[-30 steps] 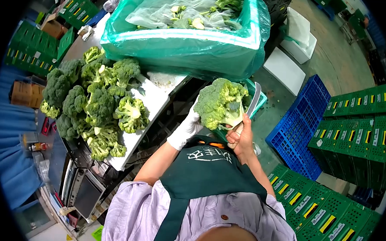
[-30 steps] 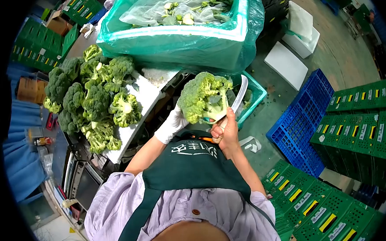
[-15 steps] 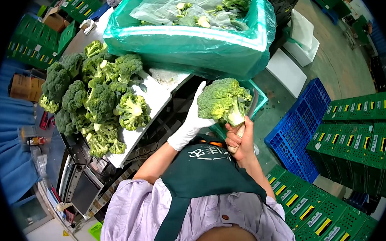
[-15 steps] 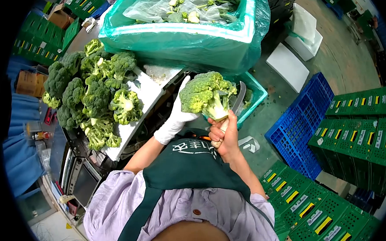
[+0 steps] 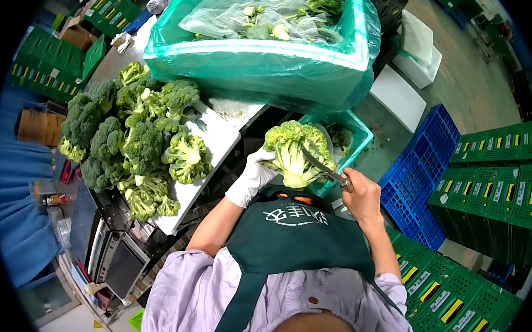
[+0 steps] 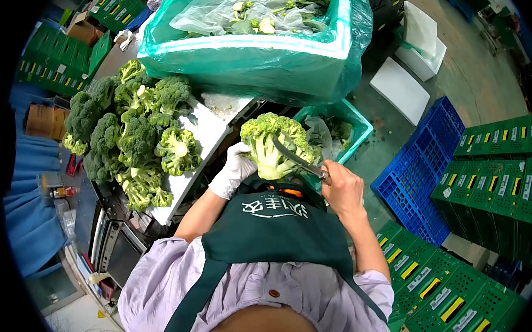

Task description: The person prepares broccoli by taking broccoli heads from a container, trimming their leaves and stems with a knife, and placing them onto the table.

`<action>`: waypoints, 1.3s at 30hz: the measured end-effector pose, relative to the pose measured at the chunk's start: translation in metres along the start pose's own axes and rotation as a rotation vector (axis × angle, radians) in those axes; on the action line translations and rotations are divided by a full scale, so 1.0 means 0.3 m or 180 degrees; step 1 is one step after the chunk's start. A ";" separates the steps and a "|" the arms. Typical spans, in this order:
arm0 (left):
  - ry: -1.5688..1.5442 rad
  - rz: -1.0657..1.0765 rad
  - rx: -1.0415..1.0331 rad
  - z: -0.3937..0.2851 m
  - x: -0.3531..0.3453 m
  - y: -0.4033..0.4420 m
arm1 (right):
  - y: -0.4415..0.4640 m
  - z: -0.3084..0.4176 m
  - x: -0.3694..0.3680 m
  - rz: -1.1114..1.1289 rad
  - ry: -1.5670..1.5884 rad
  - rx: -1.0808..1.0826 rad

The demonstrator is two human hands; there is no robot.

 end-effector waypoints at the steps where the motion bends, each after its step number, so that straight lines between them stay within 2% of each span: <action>1: 0.0082 -0.0002 -0.0040 0.002 -0.004 -0.006 | -0.004 0.000 -0.006 0.0002 0.0007 -0.0018; 4: 0.0333 0.0059 -0.0098 -0.004 -0.009 -0.017 | -0.019 -0.004 -0.030 -0.0139 0.0040 0.0113; 6: 0.0509 0.0066 -0.0208 0.000 -0.018 -0.021 | -0.023 -0.041 -0.060 0.0176 -0.0295 -0.0040; 9: 0.0820 -0.0020 -0.0362 0.006 -0.028 -0.020 | -0.022 -0.061 -0.079 0.0117 -0.0462 -0.0040; 14: 0.0755 -0.0171 -0.0479 -0.001 -0.007 -0.012 | -0.013 -0.064 -0.083 -0.0066 -0.0501 -0.0049; 20: 0.1000 -0.0138 -0.0490 0.004 0.012 -0.009 | -0.017 -0.106 -0.166 0.0242 -0.0564 -0.0228; 23: 0.1224 -0.0160 -0.0617 0.007 0.007 -0.028 | -0.024 -0.267 -0.247 0.1415 -0.0752 -0.1410; 25: 0.1064 0.0272 -0.0664 -0.001 -0.028 -0.043 | -0.063 -0.383 -0.297 0.1171 -0.0158 -0.1748; 26: 0.1423 0.0254 -0.0757 -0.013 -0.054 -0.043 | -0.084 -0.406 -0.313 0.1332 -0.0002 -0.1807; 27: 0.1474 0.0131 -0.0769 -0.032 -0.029 -0.040 | -0.102 -0.388 -0.300 0.1368 0.0016 -0.1801; 29: 0.1215 -0.0076 -0.0778 -0.057 0.035 -0.036 | -0.086 -0.331 -0.244 0.0854 0.0152 -0.1668; 31: 0.0672 -0.0050 -0.0840 -0.073 0.113 -0.029 | -0.074 -0.232 -0.159 0.0645 0.0138 -0.1446; 33: 0.0674 0.0158 -0.0782 -0.080 0.121 -0.021 | -0.056 -0.127 -0.090 -0.0122 0.0403 -0.0637; 35: 0.0606 0.0159 -0.0714 -0.088 0.115 -0.017 | -0.052 -0.071 -0.066 -0.0242 0.0333 -0.0393; 36: -0.0035 0.0561 -0.0415 -0.076 0.105 -0.008 | -0.052 -0.042 -0.055 -0.0329 0.0248 -0.0133; 38: -0.0667 0.0945 -0.0118 -0.072 0.138 0.007 | -0.050 -0.003 -0.042 -0.0482 0.0317 0.0028; 39: -0.0265 0.0975 -0.0380 -0.081 0.156 0.016 | -0.051 0.011 -0.032 -0.0646 0.0365 0.0187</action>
Point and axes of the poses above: each hand's wrist, its own y-axis towards the middle knuckle, its own x-axis out of the back of the hand, z = x × y, the point moved 5 cm from there along y, towards the middle knuckle, and after that the axes turned 15 degrees about -y, right-handed, at the moved point
